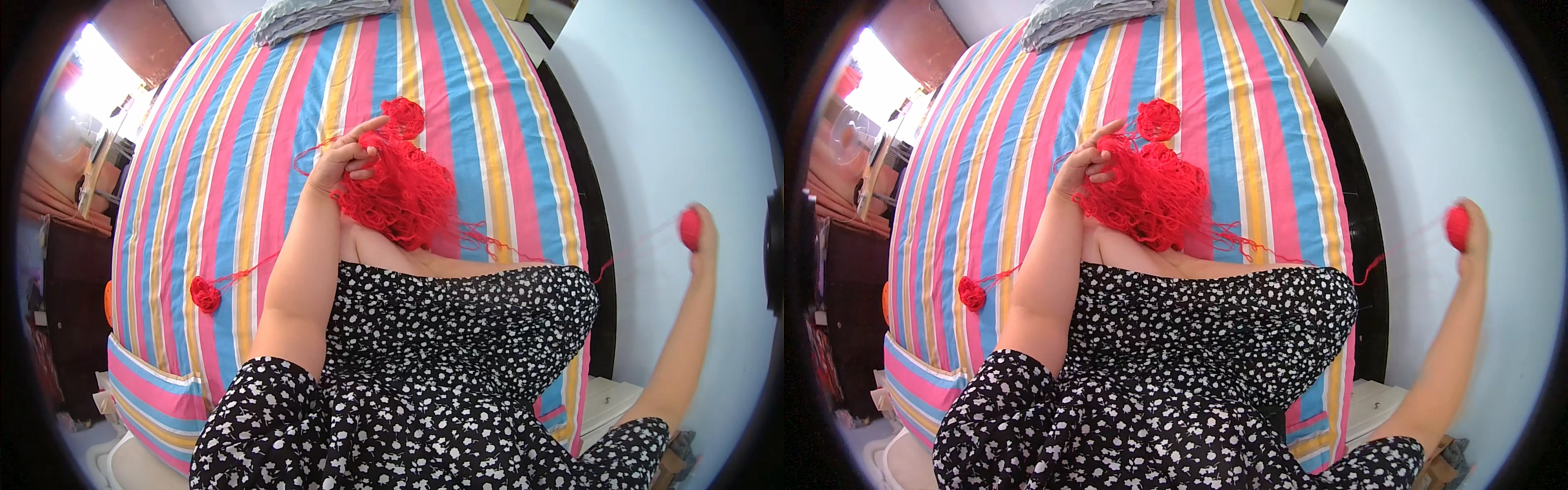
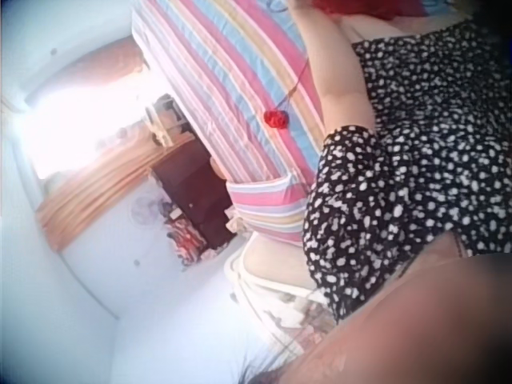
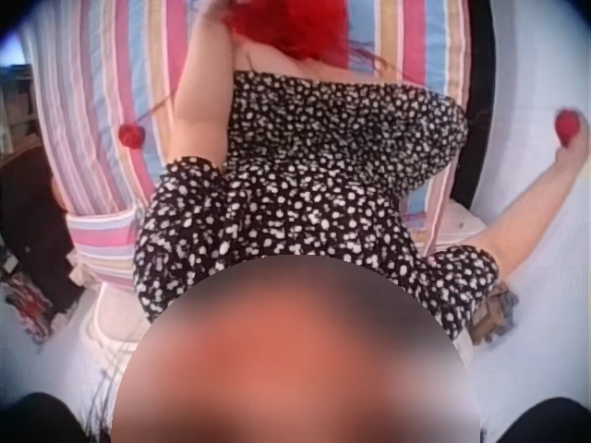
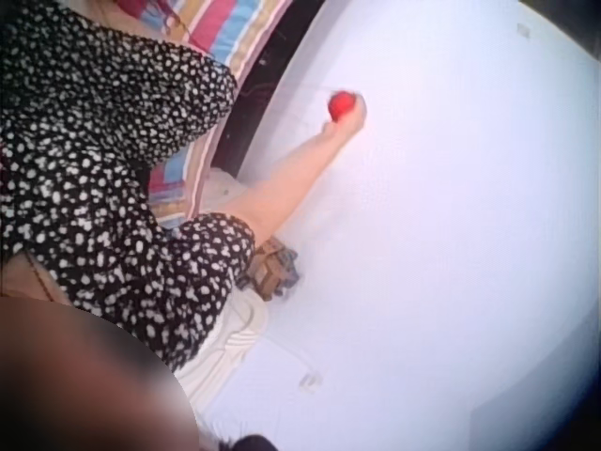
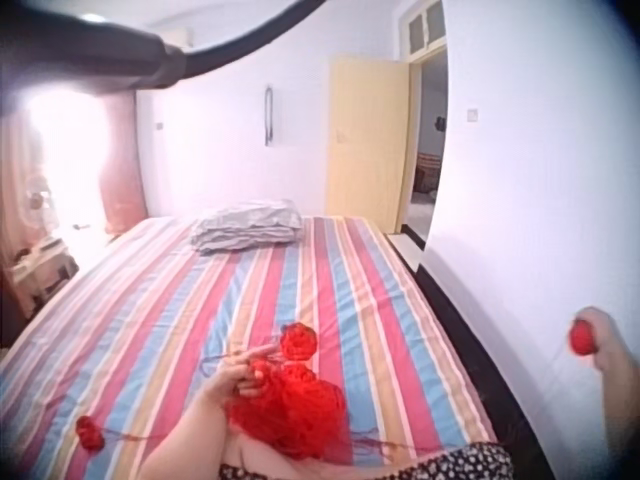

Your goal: The person sits on a bed and knits a red yarn piece by hand using a crochet hook. They manipulate the yarn and the growing fabric, pulling loops through stitches to extend the work.

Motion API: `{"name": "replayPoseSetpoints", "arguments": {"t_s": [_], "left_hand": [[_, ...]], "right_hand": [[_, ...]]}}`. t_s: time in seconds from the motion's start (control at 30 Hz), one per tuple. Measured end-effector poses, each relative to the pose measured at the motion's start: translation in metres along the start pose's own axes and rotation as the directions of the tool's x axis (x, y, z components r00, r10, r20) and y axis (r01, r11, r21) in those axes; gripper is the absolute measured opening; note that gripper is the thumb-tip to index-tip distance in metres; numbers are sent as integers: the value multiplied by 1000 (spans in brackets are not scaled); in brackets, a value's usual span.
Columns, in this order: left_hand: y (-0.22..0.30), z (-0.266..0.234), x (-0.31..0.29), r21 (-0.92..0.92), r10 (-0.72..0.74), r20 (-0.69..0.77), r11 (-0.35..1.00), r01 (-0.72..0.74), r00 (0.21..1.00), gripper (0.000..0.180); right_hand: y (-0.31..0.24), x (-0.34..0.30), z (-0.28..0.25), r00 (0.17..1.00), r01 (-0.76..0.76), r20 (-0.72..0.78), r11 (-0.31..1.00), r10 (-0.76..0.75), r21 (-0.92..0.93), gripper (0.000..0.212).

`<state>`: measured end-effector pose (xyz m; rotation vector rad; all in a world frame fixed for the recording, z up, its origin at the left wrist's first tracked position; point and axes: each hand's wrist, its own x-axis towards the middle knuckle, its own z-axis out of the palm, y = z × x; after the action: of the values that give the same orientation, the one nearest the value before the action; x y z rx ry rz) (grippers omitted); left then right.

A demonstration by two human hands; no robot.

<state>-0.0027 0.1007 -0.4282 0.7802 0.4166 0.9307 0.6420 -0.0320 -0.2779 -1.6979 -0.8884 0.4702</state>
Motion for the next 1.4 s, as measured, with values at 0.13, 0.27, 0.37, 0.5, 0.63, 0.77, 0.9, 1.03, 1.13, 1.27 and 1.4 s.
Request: {"name": "replayPoseSetpoints", "arguments": {"t_s": [0.13, 0.27, 0.37, 0.5, 0.63, 0.77, 0.9, 1.03, 1.13, 1.27, 1.4], "left_hand": [[-1, -2, -6, -50, 6, 3, 999, -6, 1000, 65], [0, -1, -10, -111, 38, 87, 993, -28, 995, 64], [-6, -17, -9, -175, 100, 212, 983, -63, 972, 62], [-9, -17, -6, -203, 141, 302, 976, -81, 943, 60], [-9, -19, -7, -194, 158, 330, 976, -97, 931, 59], [-5, -17, -7, -123, 112, 303, 989, -78, 946, 57], [-3, -6, -7, 1, 139, 263, 990, -144, 955, 46], [2, 6, -3, 269, 155, 250, 937, -222, 956, 33], [2, 27, -3, 311, 170, 68, 933, -182, 983, 33], [4, 22, 0, 224, 306, 53, 924, -310, 951, 33], [7, 19, 0, 175, 252, 29, 951, -253, 967, 40]], "right_hand": [[-33, -100, 180, 839, -148, 532, 989, 114, 22, 23], [-31, -159, 280, 593, -302, 791, 952, 153, 43, 29], [-41, -191, 326, 388, -389, 916, 919, 96, 68, 34], [-34, -205, 361, 259, -314, 961, 949, 94, -8, 40], [-46, -197, 358, 160, -163, 951, 957, 266, -241, 30], [-51, -179, 343, 191, -121, 953, 969, 234, -214, 19], [-59, -167, 327, 279, -273, 943, 957, 181, -103, 17], [-80, -168, 316, 412, -326, 899, 945, 150, -8, 18], [-83, -163, 312, 445, -344, 884, 939, 145, 19, 17], [-81, -158, 314, 481, -438, 864, 895, 150, 88, 17], [-62, -151, 324, 496, -530, 846, 840, 197, 116, 18]]}}
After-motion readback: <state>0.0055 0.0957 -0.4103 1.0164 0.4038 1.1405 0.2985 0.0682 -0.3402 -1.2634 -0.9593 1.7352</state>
